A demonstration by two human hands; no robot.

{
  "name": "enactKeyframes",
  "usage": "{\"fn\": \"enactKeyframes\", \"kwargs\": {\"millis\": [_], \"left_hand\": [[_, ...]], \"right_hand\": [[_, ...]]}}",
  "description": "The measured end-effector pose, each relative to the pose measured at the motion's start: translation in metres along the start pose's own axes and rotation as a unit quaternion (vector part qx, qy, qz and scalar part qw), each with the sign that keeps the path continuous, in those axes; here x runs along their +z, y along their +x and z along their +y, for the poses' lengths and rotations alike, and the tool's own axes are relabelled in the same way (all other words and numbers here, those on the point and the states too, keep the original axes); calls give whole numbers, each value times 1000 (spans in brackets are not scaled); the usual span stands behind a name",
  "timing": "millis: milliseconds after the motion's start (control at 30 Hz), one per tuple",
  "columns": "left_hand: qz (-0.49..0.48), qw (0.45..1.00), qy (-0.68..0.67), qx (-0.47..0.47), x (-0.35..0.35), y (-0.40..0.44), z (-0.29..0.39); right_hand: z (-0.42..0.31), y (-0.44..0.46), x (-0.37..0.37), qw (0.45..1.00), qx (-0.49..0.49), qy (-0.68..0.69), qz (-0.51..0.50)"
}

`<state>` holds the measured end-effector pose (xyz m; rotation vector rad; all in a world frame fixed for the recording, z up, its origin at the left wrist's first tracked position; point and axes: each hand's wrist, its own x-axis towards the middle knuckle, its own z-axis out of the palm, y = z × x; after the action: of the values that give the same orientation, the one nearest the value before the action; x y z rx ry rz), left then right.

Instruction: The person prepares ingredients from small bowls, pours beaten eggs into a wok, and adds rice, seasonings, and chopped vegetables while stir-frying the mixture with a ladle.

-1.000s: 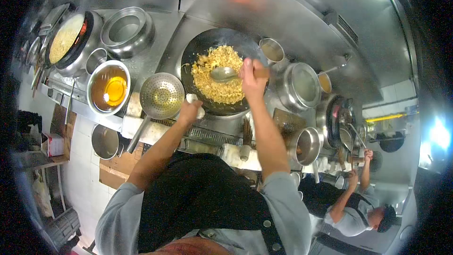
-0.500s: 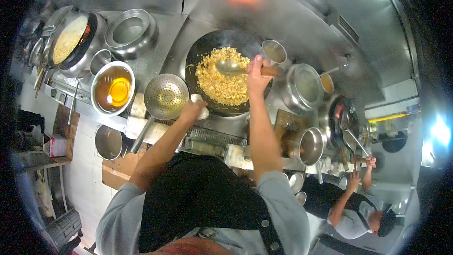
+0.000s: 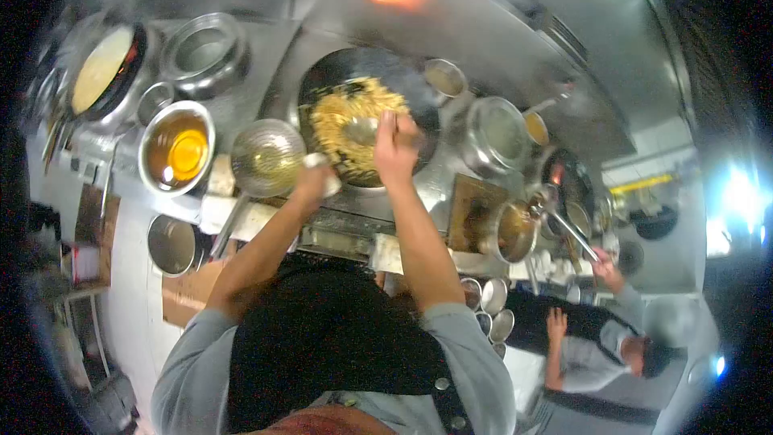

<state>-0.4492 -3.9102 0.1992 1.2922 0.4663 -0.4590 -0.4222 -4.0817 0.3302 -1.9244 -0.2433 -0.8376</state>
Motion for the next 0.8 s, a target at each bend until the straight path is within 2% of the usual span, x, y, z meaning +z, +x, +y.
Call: {"fn": "enactKeyframes", "kwargs": {"millis": [33,67,100,133,167,200,233,267,300,333,367,400,433,467,500,567,600,667,700,733,767,800], "left_hand": [[24,1000,5,9,-8,-49,17],[13,998,-48,32,-22,-74,3],[5,994,-101,52,-40,-91,-13],[-23,990,-127,62,-54,-102,-30],[-42,984,-159,72,-63,-109,-41],[-22,991,-129,21,-59,-118,-28],[-8,994,-109,-13,-50,-96,-26],[14,988,-153,24,-24,-95,0],[-23,984,-162,66,-13,-51,-9],[50,992,-113,-2,4,-26,4],[-53,994,-88,-23,0,-7,6],[-37,997,-66,14,-6,-11,2],[-23,997,-43,51,-10,-20,-5],[-21,998,-32,50,-21,-38,-10],[-20,999,-17,47,-39,-60,-21],[-54,992,-95,67,-72,-79,-54],[-50,992,-99,62,-69,-82,-54],[-45,995,-82,38,-55,-86,-40],[-48,992,-110,30,-37,-88,-19],[-51,988,-141,29,-15,-82,7],[-19,996,-87,21,0,-62,13],[-85,989,-119,-16,5,-19,-9]], "right_hand": [[0,28,-3,994,76,5,78],[-22,66,-20,986,105,89,98],[-41,99,-47,984,89,119,95],[-61,121,-69,974,131,118,142],[-88,133,-86,958,123,197,167],[-112,136,-98,947,152,216,185],[-127,127,-106,944,144,259,147],[-131,109,-97,950,142,239,143],[-124,93,-85,956,138,217,137],[-104,78,-58,958,148,208,133],[-76,61,-28,959,158,197,131],[-51,52,-11,945,178,245,122],[-33,55,-9,955,140,227,127],[-31,72,-20,963,124,198,137],[-31,87,-42,968,109,168,151],[-78,110,-83,954,127,187,195],[-107,109,-99,957,113,200,180],[-155,90,-112,937,149,241,205],[-159,72,-112,939,126,245,204],[-152,50,-103,958,88,200,188],[-138,28,-82,964,109,109,217],[-119,7,-57,966,156,56,201]]}}
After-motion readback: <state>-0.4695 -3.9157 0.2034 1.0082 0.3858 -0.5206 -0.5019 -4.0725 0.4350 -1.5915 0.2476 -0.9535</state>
